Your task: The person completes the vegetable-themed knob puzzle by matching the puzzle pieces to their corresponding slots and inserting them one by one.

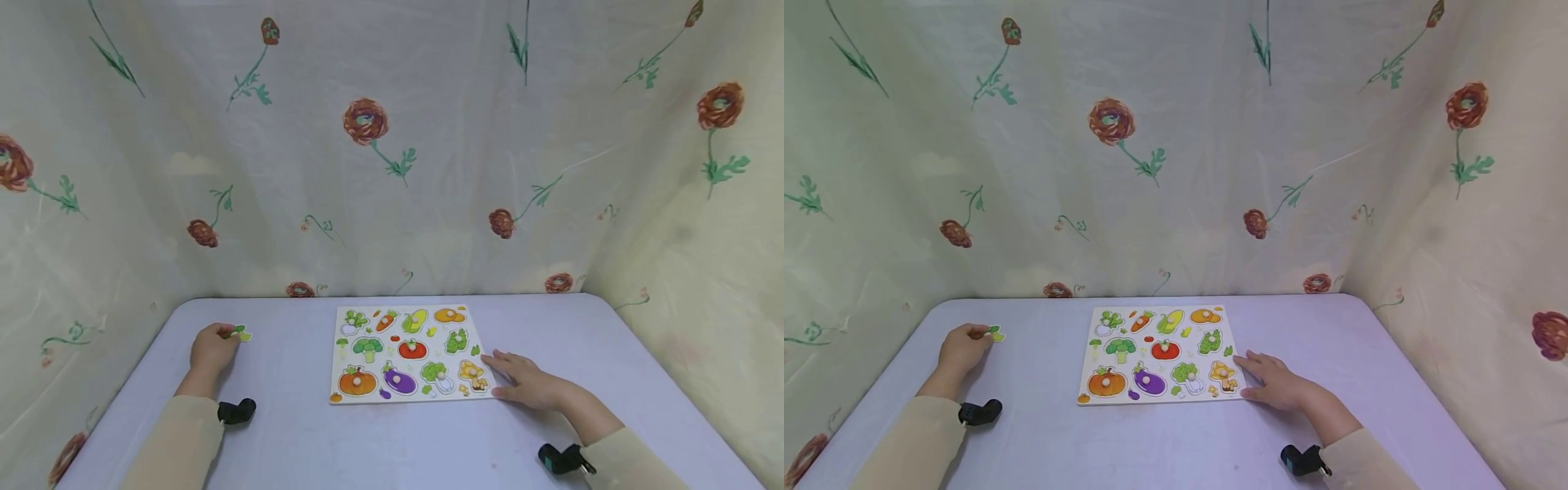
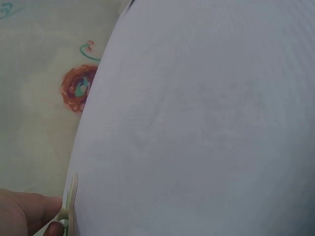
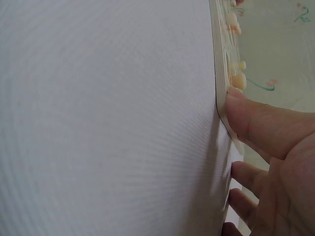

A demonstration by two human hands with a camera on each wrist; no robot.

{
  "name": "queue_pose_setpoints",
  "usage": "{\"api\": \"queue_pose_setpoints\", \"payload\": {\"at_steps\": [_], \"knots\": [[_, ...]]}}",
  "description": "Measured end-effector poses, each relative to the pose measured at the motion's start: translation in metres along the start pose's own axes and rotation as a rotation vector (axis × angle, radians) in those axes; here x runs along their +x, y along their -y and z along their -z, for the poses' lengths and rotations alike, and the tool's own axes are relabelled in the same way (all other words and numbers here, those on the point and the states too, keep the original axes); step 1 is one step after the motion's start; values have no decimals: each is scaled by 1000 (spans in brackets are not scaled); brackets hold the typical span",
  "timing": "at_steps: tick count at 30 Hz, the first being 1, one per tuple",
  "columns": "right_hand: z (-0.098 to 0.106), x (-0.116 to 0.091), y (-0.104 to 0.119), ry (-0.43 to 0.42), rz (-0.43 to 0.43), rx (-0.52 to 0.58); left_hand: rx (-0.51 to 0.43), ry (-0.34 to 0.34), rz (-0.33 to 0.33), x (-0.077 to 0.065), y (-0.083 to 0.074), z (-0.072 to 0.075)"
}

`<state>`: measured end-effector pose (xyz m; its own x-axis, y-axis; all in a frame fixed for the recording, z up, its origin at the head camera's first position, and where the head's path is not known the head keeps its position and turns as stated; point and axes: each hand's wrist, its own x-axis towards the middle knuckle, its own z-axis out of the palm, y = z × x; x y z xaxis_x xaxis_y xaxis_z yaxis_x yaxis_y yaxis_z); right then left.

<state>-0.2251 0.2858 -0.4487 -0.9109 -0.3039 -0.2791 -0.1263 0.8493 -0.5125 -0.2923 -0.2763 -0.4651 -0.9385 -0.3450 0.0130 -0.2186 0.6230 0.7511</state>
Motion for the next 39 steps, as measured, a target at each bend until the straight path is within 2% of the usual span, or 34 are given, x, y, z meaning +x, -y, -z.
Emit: {"api": "queue_pose_setpoints", "payload": {"at_steps": [9,17,29,39], "knots": [[0,0,1,2,9,-2,54,-18,15,4,2,-3],[0,0,1,-1,8,-6,74,-12,15,1,-2,-4],[-1,2,-1,-2,-15,-9,48,20,-69,-5,-9,-9],[-2,2,-3,-7,-1,-17,42,82,-119,-13,-20,-18]]}}
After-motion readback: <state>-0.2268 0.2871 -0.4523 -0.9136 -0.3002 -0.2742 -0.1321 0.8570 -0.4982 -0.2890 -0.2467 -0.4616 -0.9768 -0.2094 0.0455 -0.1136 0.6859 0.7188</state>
